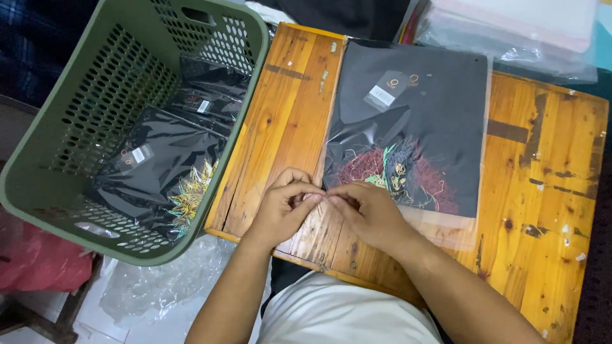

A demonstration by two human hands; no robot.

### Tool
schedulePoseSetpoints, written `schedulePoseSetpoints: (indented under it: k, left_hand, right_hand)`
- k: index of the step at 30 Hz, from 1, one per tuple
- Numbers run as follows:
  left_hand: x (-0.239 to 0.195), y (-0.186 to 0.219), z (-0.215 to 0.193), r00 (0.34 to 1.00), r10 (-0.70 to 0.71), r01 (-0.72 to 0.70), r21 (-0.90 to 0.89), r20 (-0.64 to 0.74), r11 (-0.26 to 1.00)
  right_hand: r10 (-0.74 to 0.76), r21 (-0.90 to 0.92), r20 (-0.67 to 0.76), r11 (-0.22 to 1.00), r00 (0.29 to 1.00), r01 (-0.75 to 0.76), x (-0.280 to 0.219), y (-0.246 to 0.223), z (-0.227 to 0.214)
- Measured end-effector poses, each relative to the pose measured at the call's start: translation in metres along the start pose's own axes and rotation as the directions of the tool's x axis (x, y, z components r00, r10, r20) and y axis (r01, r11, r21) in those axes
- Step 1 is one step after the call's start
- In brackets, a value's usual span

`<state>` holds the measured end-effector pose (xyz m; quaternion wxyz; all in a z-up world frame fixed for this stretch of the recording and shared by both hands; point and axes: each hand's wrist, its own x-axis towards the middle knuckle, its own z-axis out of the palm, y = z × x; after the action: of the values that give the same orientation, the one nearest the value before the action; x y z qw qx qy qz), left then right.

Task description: Packaging folded shirts into clear plastic bags at a workstation.

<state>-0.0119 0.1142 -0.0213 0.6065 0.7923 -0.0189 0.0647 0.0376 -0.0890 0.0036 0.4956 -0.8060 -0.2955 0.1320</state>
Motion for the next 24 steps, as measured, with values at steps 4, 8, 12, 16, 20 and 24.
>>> schedulePoseSetpoints:
  k: [4,8,12,16,20,24]
  left_hand:
    - [0.002,0.001,-0.001,0.999,0.021,-0.019,-0.042,0.045,0.999]
    - [0.004,0.014,0.005,0.998,-0.048,0.052,-0.127,0.035,0.990]
    - [-0.001,-0.001,0.009,0.994,-0.104,0.111,-0.192,0.047,0.975]
    - [0.001,0.003,0.009,0.994,-0.085,0.097,-0.232,0.064,0.968]
    - [0.001,0.001,0.007,0.993,-0.100,0.111,-0.266,0.054,0.957]
    - [0.000,-0.002,0.008,0.994,-0.107,0.113,-0.292,0.037,0.950]
  right_hand:
    - [0.095,0.031,-0.029,0.995,0.995,-0.094,-0.002,-0.002,-0.001]
    - [-0.065,0.001,-0.001,0.998,0.998,0.065,-0.002,0.007,-0.002]
    - [-0.102,0.055,-0.116,0.992,0.988,0.109,-0.002,0.004,0.001]
    - [-0.129,0.093,-0.187,0.985,0.974,0.148,-0.002,0.005,0.003]
    - [-0.115,0.186,-0.194,0.971,0.974,0.152,-0.001,-0.002,0.002]
    - [-0.087,0.139,-0.183,0.984,0.979,0.113,-0.004,0.003,0.002]
